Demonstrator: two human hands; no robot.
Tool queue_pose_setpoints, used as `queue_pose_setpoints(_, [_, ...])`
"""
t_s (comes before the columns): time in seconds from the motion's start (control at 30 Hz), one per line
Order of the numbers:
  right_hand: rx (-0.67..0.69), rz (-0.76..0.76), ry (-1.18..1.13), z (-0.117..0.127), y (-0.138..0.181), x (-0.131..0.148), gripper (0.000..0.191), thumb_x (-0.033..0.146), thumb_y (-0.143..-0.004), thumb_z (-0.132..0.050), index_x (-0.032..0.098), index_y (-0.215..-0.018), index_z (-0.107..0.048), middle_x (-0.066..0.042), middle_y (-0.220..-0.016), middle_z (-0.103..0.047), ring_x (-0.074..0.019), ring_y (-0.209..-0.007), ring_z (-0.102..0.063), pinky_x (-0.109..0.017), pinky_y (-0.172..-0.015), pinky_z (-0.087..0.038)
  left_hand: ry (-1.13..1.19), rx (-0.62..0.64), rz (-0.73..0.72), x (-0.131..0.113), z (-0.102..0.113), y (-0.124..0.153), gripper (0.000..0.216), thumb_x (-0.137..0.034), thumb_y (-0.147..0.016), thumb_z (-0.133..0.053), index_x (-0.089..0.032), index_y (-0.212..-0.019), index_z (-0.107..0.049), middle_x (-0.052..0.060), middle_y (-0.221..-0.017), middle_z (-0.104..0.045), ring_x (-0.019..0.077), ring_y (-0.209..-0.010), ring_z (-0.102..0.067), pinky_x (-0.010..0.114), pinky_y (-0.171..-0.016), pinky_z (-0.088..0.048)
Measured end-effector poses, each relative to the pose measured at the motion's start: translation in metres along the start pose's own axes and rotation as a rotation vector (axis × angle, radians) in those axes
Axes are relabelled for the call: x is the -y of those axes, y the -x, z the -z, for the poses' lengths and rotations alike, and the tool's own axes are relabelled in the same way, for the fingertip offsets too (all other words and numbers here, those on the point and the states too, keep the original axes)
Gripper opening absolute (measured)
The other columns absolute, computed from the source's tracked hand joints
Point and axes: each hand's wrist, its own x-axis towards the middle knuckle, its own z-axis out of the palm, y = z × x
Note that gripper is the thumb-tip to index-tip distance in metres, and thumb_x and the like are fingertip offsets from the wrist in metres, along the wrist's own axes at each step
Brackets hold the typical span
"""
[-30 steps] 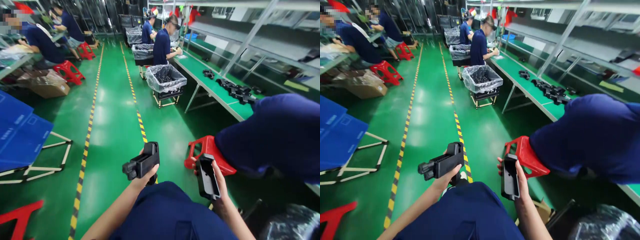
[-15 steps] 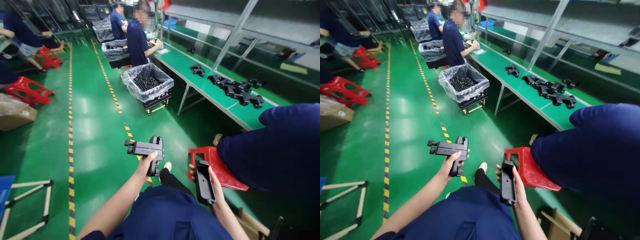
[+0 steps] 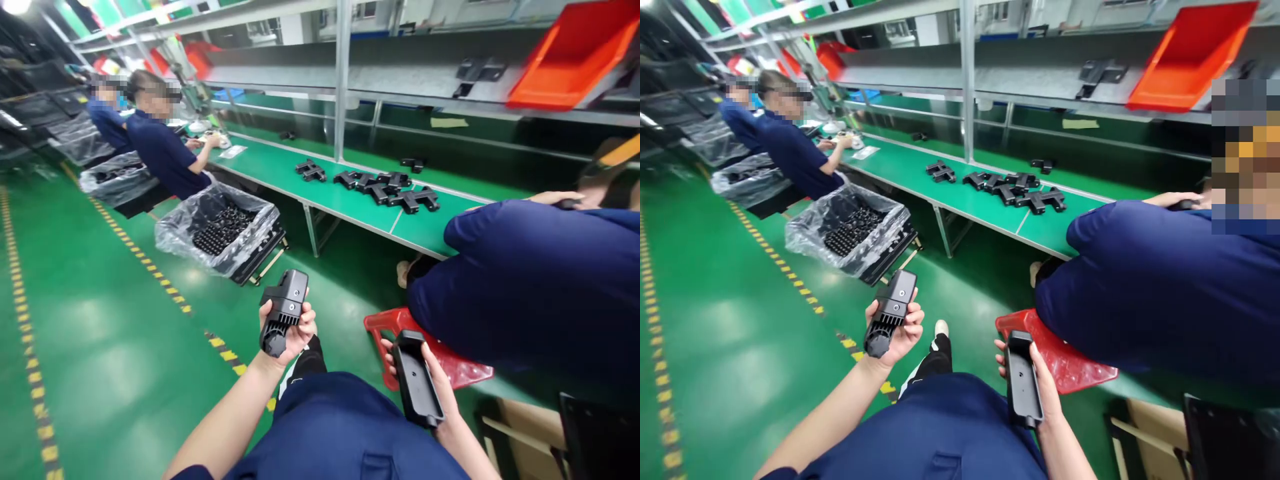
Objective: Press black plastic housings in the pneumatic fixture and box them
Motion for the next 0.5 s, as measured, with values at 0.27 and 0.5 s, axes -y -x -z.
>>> queue_pose_setpoints(0.27, [-0.087, 0.022, -0.005, -0.081, -0.064, 0.03, 0.046, 0.045, -0.081, -0.071, 0.011, -0.113, -0.069, -0.016, -0.126, -0.062, -0.027, -0.092, -0.07, -0.029, -0.069, -0.063, -0.479, -0.053, 0.068, -0.067, -0.01, -0.123, 0.054, -0.046, -0.063, -0.081, -0.009, -0.1, -0.069, 0.015, -0.099, -0.069, 0.0197, -0.083, -0.065, 0.024, -0.064, -0.053])
queue_pose_setpoints(0.5, [-0.043, -0.045, -0.014, -0.153, -0.124, 0.061, 0.048, 0.049, -0.083, -0.072, 0.009, -0.109, -0.071, -0.014, -0.092, -0.073, -0.0198, -0.069, -0.07, -0.024, -0.065, -0.06, -1.041, -0.153, -0.284, -0.12, -0.012, -0.214, 0.038, -0.014, -0.053, -0.088, -0.021, -0.087, -0.071, 0.004, -0.087, -0.072, 0.0242, -0.096, -0.065, 0.035, -0.095, -0.05])
